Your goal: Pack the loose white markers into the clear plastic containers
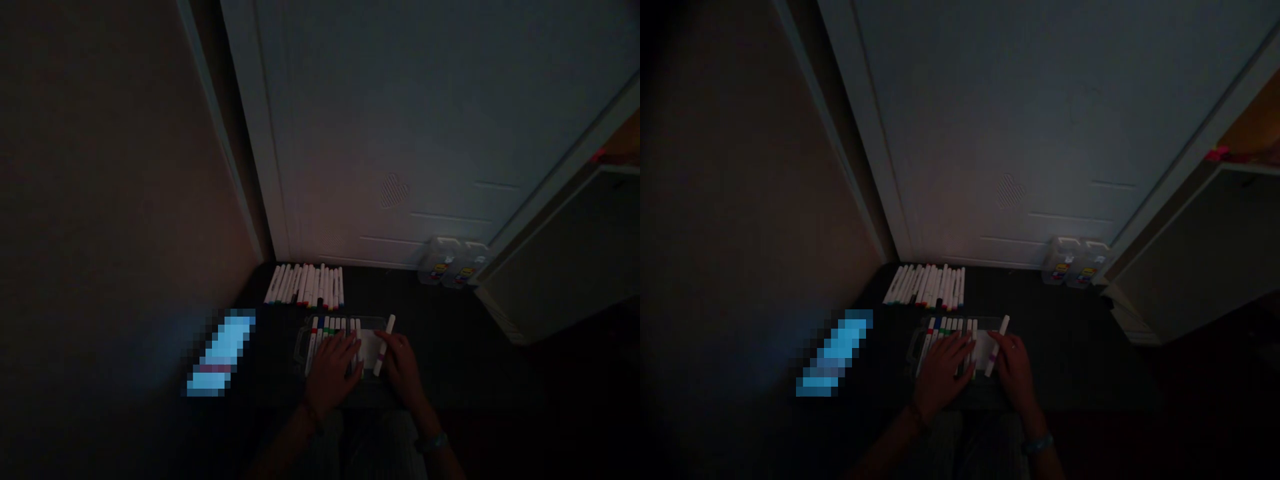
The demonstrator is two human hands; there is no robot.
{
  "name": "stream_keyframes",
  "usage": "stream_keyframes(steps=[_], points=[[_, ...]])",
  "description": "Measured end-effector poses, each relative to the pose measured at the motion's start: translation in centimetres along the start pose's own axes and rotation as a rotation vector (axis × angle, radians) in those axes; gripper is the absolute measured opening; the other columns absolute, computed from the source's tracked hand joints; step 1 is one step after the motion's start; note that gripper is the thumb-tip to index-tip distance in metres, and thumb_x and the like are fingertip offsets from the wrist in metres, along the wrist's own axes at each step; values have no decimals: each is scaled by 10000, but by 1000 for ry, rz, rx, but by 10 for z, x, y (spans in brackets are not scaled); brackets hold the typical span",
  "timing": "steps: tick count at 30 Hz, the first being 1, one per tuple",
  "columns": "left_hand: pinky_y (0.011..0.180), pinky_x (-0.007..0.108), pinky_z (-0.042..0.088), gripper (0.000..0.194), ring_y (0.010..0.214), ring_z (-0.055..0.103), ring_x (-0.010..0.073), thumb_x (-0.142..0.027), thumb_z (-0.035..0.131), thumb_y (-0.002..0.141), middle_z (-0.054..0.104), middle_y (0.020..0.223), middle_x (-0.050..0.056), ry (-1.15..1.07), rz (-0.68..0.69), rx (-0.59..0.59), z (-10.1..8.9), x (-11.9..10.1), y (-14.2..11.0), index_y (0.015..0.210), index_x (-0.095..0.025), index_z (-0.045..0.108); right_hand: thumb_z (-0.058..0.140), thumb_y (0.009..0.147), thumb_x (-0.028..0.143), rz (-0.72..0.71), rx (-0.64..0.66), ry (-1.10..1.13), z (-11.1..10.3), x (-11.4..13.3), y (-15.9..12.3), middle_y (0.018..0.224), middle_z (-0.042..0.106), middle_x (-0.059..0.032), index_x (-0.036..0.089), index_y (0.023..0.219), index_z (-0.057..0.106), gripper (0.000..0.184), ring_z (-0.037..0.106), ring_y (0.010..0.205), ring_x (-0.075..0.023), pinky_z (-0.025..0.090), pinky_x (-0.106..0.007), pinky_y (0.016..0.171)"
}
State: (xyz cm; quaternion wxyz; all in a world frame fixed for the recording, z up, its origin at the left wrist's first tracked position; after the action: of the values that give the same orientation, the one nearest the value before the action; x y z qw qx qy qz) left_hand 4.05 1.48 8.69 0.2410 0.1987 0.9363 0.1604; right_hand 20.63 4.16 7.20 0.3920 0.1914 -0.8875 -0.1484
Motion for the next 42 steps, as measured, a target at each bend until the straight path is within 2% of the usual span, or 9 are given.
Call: stream_keyframes(steps=[5,9,15,21,24,26,31,38,42], points=[[1055,478,344,388,1285,441,270,-297,534,880,543,1366,-3,7,1,5,2,0,1,1268,-299,561,341,929,175,-43,32,13,0,7,-1,1128,609,-49,282,1300,513,423,516,1064,-212,445,-401,927],[1058,475,348,380,1286,438,264,-295,513,895,539,1369,-13,32,2,7,1,-1,1,1273,-292,555,430,930,263,-42,19,60,0,9,-1,1120,631,-56,279,1243,567,342,548,1049,-221,450,-407,931],[1039,473,373,392,1273,449,267,-278,510,893,541,1365,-11,63,19,-21,1,-1,0,1282,-290,548,420,950,344,151,-78,342,-4,-6,-1,1152,633,-79,248,1224,567,325,592,1050,-216,485,-369,904],[1041,471,373,393,1288,433,263,-273,510,891,543,1362,-16,66,22,-13,1,-2,1,1282,-296,547,508,912,400,292,-214,537,-9,-17,-5,1076,666,-85,225,1392,335,540,650,928,-194,522,-325,804],[1039,470,376,389,1286,434,264,-271,512,889,546,1359,-17,67,18,-15,1,-1,1,1275,-295,553,536,894,419,329,-221,475,-12,-20,-6,1016,685,-80,203,1280,490,445,654,891,-200,517,-311,778],[1036,470,378,388,1283,436,264,-268,517,885,546,1359,-19,68,16,-12,1,-1,1,1270,-296,556,527,894,431,343,-218,427,-14,-20,-5,1049,685,-88,197,1212,565,397,647,939,-215,506,-320,815],[1048,467,368,388,1290,426,261,-269,504,894,536,1370,-18,62,10,-3,0,-2,1,1279,-286,547,450,925,422,326,-227,414,-17,-16,-4,1197,645,-88,217,1303,515,435,609,1087,-216,468,-340,923],[1058,475,360,390,1296,419,265,-267,505,894,535,1370,-26,55,9,10,3,-1,1,1282,-287,546,528,878,454,407,-312,315,-20,-28,-15,944,724,-65,193,1210,595,427,677,845,-203,509,-275,722],[1055,476,367,406,1294,422,266,-255,511,888,531,1375,-30,61,13,-2,2,-1,1,1291,-295,538,543,869,482,392,-405,126,-30,-32,-23,853,711,-65,194,1162,654,425,647,738,-192,486,-280,655]])
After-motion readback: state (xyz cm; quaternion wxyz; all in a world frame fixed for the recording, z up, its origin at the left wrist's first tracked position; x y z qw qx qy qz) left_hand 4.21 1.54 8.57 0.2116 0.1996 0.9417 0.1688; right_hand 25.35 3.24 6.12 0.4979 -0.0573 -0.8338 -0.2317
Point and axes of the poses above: each hand's wrist, its own y-axis towards the middle knuckle, its own z-axis out of the palm, x = y × z, the point moved 7 cm from there along y, towards the middle knuckle
